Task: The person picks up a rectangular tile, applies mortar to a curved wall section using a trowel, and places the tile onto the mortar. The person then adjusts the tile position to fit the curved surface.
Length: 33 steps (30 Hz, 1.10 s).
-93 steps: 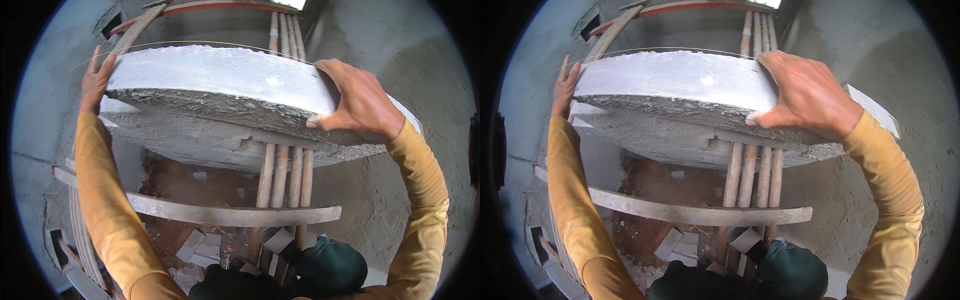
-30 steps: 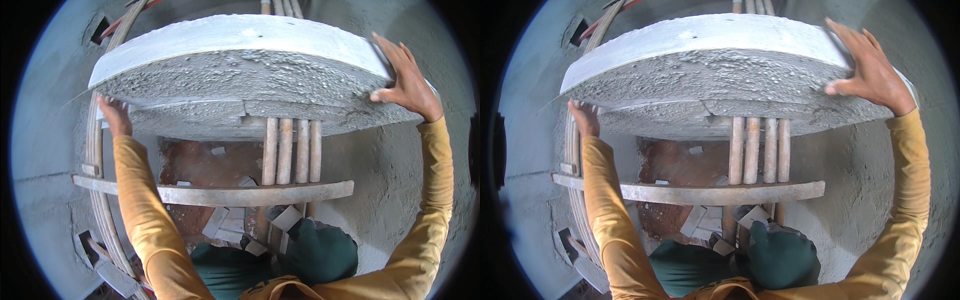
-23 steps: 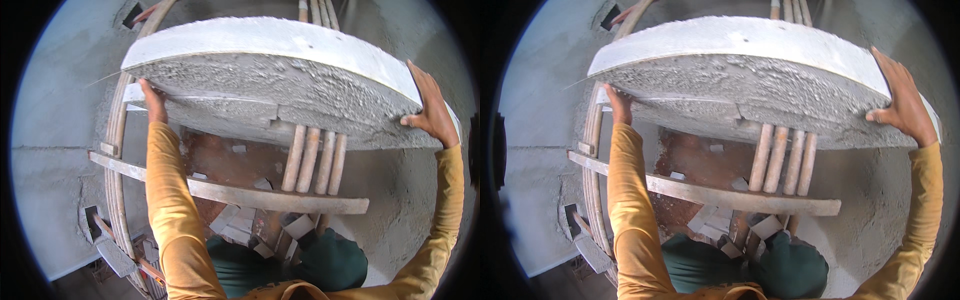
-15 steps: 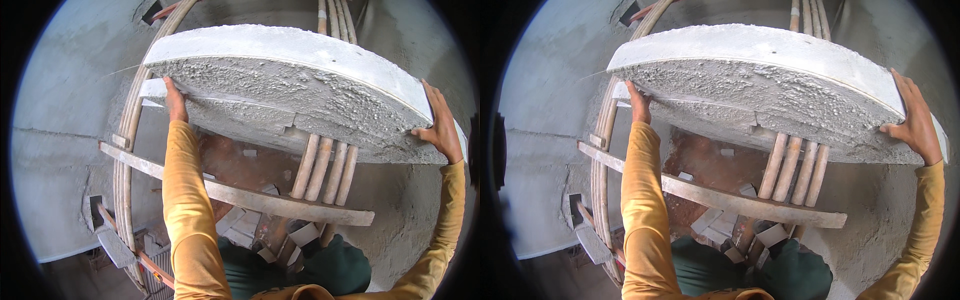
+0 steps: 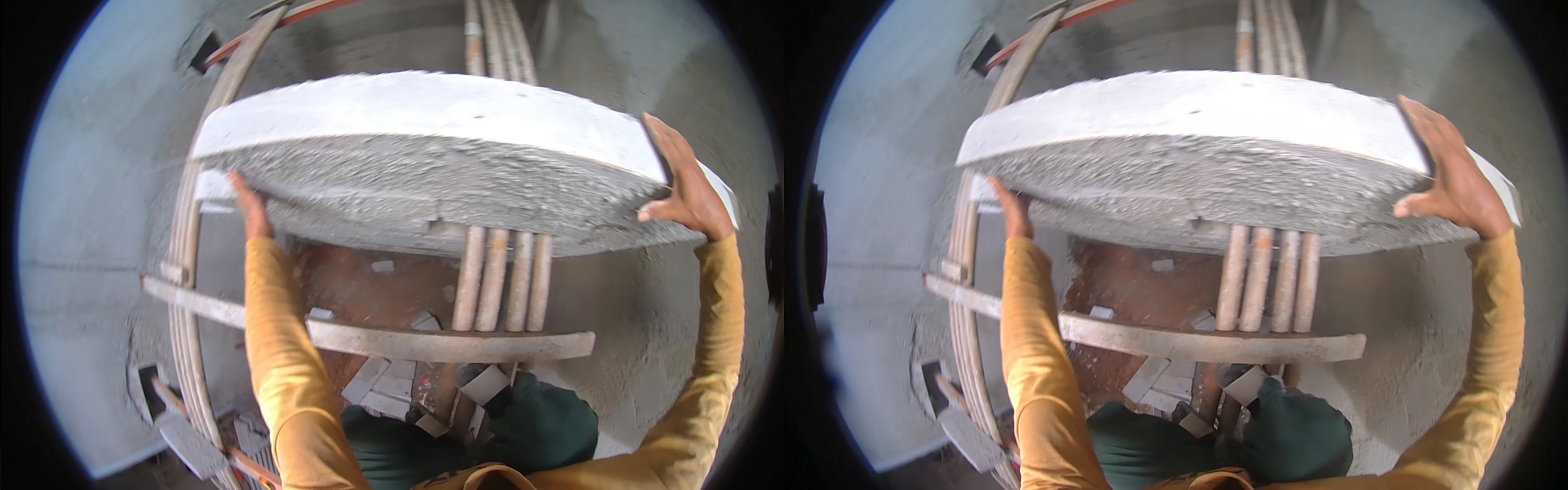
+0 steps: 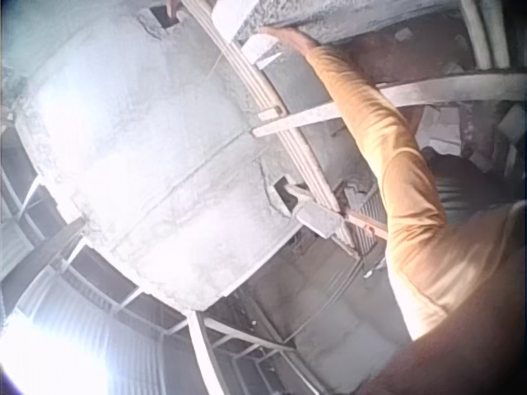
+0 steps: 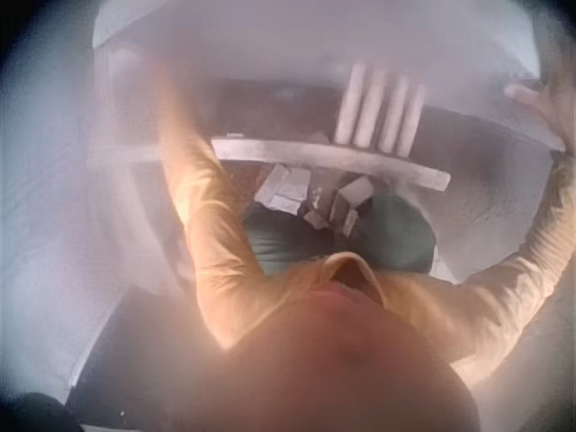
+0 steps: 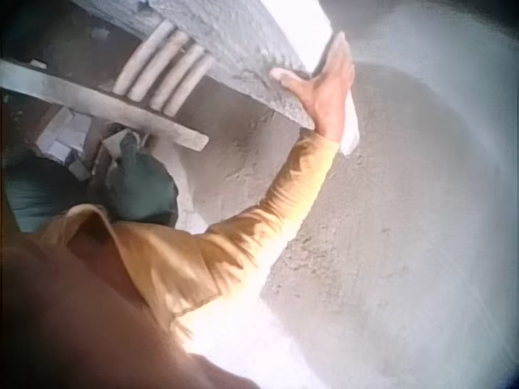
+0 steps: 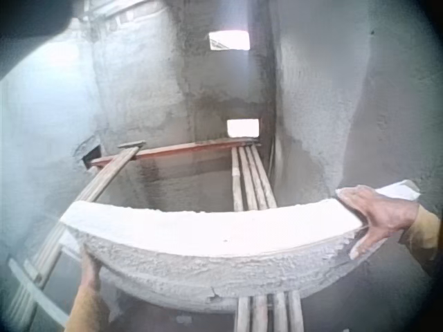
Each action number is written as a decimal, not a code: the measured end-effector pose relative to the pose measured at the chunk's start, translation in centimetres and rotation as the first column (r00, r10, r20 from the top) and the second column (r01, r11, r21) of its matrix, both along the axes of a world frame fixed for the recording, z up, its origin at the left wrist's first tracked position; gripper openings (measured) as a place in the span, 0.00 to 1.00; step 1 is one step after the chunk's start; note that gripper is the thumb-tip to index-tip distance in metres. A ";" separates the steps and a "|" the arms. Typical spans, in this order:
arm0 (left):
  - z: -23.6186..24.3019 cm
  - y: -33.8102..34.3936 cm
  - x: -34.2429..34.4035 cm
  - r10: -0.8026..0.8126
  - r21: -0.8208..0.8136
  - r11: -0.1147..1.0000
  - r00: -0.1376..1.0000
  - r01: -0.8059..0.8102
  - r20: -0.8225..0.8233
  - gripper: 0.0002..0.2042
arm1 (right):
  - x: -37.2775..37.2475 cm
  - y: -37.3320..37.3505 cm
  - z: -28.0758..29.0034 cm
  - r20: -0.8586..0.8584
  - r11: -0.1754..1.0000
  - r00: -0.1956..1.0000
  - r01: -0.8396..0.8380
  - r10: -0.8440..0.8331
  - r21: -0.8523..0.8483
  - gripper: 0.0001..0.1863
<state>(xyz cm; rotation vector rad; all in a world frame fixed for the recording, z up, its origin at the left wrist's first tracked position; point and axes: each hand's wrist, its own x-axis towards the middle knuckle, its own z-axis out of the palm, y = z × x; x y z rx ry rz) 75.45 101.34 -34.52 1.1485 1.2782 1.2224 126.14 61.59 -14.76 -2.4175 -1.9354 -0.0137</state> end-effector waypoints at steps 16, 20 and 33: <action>2.6 -2.9 1.8 -0.121 0.038 0.992 0.993 0.120 0.016 0.44 | 1.6 -0.6 1.5 -0.121 0.998 0.992 -0.048 0.042 -0.051 0.60; 2.9 -3.4 2.1 -0.139 0.092 0.986 0.990 0.140 -0.024 0.44 | 0.5 0.5 0.3 -0.024 0.998 0.999 -0.049 0.048 -0.048 0.65; 2.8 -3.0 2.7 -0.057 0.059 0.996 0.996 0.061 -0.062 0.44 | 1.3 1.1 -0.4 -0.033 0.992 0.997 -0.072 0.076 0.108 0.57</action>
